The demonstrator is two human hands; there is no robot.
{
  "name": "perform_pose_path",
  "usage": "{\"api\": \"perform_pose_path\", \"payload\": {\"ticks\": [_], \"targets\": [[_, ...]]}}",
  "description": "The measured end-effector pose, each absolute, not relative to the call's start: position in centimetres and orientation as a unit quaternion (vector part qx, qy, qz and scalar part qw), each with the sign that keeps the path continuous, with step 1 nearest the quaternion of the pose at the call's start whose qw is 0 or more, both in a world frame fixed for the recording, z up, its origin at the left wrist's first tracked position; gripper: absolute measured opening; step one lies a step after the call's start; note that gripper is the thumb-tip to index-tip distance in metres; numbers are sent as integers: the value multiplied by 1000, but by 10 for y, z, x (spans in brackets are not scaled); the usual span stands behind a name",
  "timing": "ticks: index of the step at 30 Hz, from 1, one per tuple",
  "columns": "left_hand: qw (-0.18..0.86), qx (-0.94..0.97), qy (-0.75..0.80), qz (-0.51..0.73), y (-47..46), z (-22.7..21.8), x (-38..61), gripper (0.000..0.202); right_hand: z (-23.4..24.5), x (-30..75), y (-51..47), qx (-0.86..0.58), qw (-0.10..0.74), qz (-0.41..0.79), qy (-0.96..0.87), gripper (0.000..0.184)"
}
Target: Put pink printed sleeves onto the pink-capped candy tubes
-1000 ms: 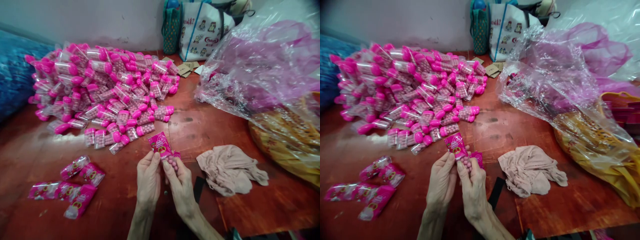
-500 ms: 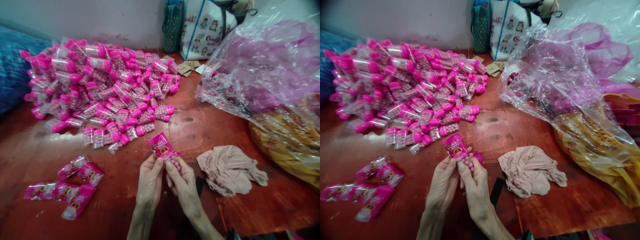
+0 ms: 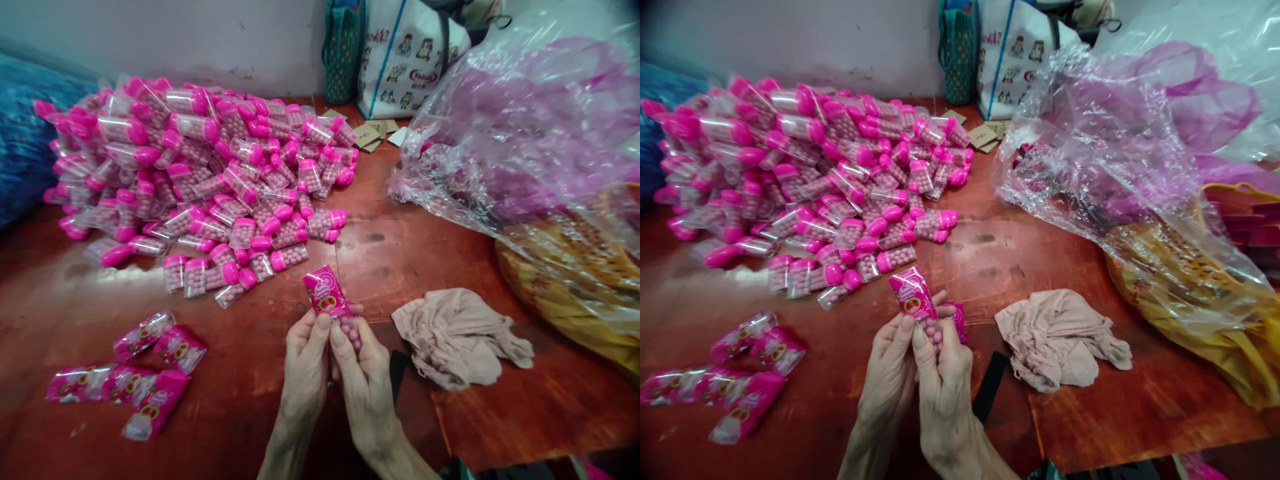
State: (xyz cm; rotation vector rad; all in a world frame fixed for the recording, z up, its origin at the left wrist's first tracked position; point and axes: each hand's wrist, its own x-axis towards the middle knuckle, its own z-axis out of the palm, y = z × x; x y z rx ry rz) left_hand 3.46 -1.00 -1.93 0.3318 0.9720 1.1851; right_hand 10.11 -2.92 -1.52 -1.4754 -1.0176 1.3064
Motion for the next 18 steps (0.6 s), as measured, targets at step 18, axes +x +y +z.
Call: {"api": "perform_pose_path", "payload": {"ticks": [18], "targets": [[743, 175, 407, 502, -15, -24, 38, 23, -9, 123, 3, -581, 486, 542, -364, 23]]}}
